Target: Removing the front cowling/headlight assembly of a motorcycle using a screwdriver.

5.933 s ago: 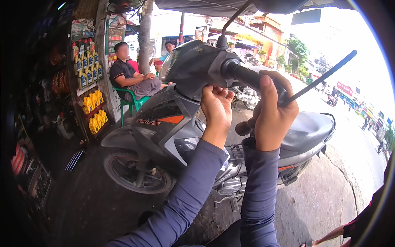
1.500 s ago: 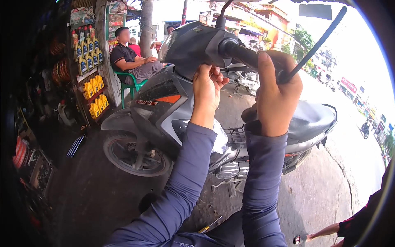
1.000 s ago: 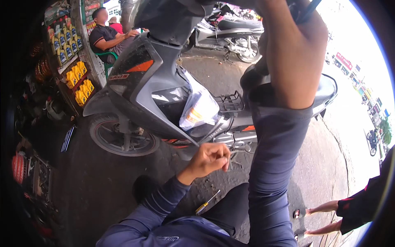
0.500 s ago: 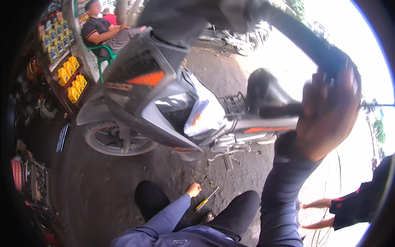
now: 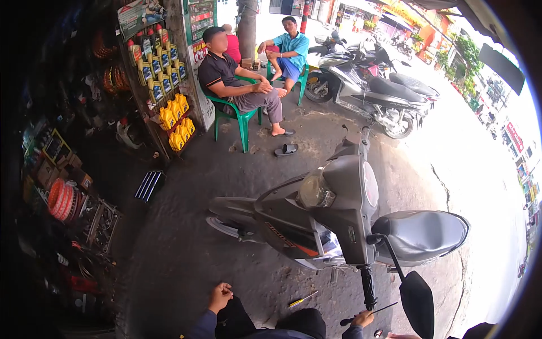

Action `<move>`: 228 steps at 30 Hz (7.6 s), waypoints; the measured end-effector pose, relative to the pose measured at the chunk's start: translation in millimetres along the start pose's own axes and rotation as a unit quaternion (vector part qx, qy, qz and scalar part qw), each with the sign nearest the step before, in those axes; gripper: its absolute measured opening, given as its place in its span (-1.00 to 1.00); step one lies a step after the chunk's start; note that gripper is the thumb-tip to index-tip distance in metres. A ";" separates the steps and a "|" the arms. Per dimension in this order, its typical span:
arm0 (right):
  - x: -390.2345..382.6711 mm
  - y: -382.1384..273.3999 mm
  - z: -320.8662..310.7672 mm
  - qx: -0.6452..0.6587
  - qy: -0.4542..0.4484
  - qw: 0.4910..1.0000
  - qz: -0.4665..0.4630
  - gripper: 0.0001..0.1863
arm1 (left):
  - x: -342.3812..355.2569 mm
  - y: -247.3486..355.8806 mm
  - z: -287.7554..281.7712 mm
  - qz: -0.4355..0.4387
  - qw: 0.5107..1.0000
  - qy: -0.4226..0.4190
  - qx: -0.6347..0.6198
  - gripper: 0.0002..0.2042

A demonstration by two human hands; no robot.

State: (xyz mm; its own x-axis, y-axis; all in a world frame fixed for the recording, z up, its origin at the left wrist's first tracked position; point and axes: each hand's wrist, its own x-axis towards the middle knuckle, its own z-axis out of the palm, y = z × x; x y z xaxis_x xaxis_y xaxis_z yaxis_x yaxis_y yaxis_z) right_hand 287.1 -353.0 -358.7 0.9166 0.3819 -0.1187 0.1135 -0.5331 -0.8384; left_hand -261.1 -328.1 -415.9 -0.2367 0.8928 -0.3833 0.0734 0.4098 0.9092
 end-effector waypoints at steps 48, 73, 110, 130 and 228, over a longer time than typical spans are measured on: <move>-88.3 -447.4 698.8 -0.061 -0.081 0.899 0.425 -0.57 | 888.7 571.1 364.6 0.168 0.430 -0.740 0.489 -0.64; 126.1 -425.7 741.8 0.545 0.482 0.575 0.374 -0.49 | 477.0 350.0 779.1 0.241 -0.777 -0.543 0.208 -0.67; 171.9 -404.4 684.4 0.148 0.898 0.407 -0.074 -0.38 | 316.0 347.7 513.3 -0.294 -0.455 -0.832 0.122 -0.85; 161.9 -444.5 682.6 0.229 0.874 0.412 -0.121 -0.50 | 306.0 341.7 511.5 -0.224 -0.325 -0.918 0.036 -0.84; 226.4 -236.9 914.6 0.000 0.983 0.001 0.182 -0.87 | 646.2 62.8 686.6 0.032 -0.523 -0.705 0.478 -0.81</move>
State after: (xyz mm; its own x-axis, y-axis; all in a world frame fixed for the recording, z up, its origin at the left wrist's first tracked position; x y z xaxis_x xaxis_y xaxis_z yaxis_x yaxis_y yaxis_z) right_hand 117.1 550.3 -673.5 -0.9156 -0.3837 0.1200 -0.0320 -0.2278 -0.9732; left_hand 255.8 403.0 -718.1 -0.7380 -0.4185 -0.5294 -0.3363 -0.4521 0.8262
